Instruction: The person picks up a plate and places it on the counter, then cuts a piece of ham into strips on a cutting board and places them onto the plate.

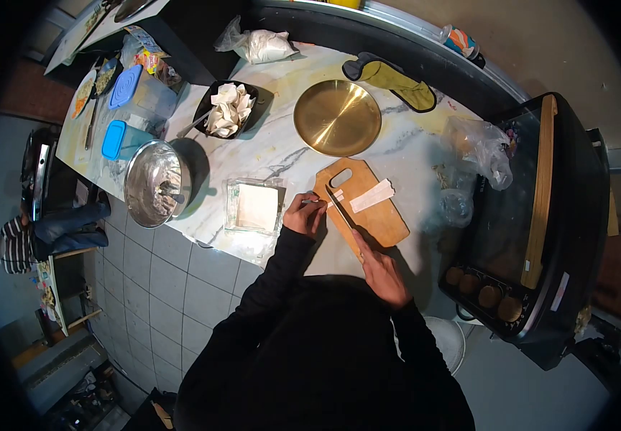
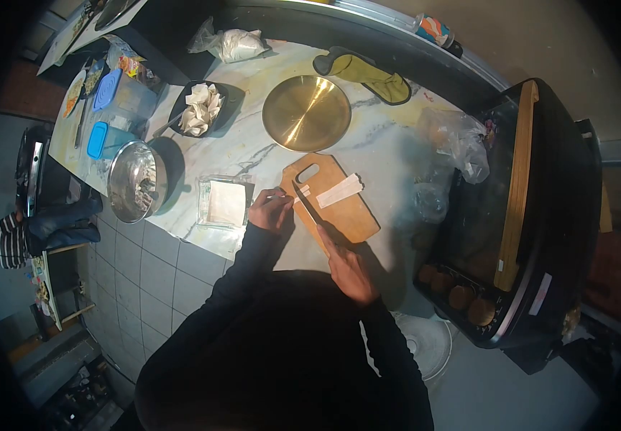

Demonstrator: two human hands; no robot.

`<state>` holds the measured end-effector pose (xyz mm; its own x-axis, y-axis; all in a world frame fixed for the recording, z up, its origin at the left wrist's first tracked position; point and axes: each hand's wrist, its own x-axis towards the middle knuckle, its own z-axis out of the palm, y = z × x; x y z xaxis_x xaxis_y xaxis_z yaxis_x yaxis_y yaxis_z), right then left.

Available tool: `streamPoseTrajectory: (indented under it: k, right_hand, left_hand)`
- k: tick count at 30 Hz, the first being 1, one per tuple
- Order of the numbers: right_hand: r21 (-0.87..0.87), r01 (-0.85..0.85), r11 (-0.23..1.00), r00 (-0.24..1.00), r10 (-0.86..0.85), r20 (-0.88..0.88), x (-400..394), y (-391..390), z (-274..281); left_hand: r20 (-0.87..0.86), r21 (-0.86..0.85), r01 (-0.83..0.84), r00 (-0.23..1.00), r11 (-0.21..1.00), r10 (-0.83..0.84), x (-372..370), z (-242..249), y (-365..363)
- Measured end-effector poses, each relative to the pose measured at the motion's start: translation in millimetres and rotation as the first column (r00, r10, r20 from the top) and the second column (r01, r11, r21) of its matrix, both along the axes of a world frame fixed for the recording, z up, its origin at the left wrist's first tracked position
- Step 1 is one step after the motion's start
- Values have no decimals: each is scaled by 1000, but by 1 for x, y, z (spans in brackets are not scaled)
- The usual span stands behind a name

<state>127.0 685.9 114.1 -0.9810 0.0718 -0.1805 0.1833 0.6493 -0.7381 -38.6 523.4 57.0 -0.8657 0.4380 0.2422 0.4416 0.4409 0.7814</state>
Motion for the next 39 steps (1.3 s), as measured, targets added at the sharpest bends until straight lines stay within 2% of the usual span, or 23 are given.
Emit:
streamPoseTrajectory:
  k: [10, 11, 13, 15, 19, 22, 24, 27, 28, 30, 34, 36, 38, 39]
  right_hand:
    - [-21, -5, 1000, 1000, 5, -18, -1, -1, -1]
    - [-1, 4, 1000, 999, -4, 34, -1, -3, 0]
    - [22, 15, 1000, 996, -17, 82, -3, -4, 4]
    - [44, -6, 999, 988, -1, 157, -5, -4, 6]
    - [49, -19, 999, 992, 13, 123, -7, -3, 5]
    - [-18, -14, 1000, 999, 15, 43, -9, -1, 5]
    - [-80, -4, 997, 993, 13, 120, -11, 1, 10]
    - [-39, 2, 999, 985, 5, 173, -12, 2, 12]
    - [-38, -3, 999, 985, 9, 171, -10, 2, 11]
    - [-72, -5, 997, 1000, 3, -22, -8, 2, 6]
    - [-140, 47, 989, 998, -51, -26, -6, 4, 6]
    - [-195, 118, 974, 989, -133, -67, -8, 7, 12]
    - [-190, 127, 973, 989, -140, -56, -8, 10, 15]
    - [-186, 135, 973, 988, -145, -44, -8, 11, 15]
  left_hand:
    - [-22, -10, 8, 1000, 1000, -8, 0, 7, 1]
    - [-19, -12, 11, 1000, 1000, -11, 1, 12, -1]
    - [111, 3, 28, 993, 1000, -28, 1, 21, -3]
    - [104, -19, 52, 993, 998, -50, 0, 18, -8]
    - [126, -46, 89, 989, 995, -83, 0, 20, -13]
    - [158, -31, 54, 986, 998, -49, -2, 22, -13]
    - [134, -14, 51, 990, 999, -48, -2, 20, -15]
    - [100, -1, 37, 994, 999, -37, -2, 14, -19]
    - [91, -6, 31, 995, 1000, -30, -1, 13, -21]
    - [102, 8, 22, 995, 1000, -22, -1, 14, -24]
    - [166, 57, 38, 985, 998, -47, 0, 24, -24]
    - [174, 58, 39, 983, 998, -49, 2, 23, -18]
    - [182, 57, 45, 982, 997, -55, 4, 25, -11]
    - [241, 70, 8, 970, 998, -25, 5, 30, -5]
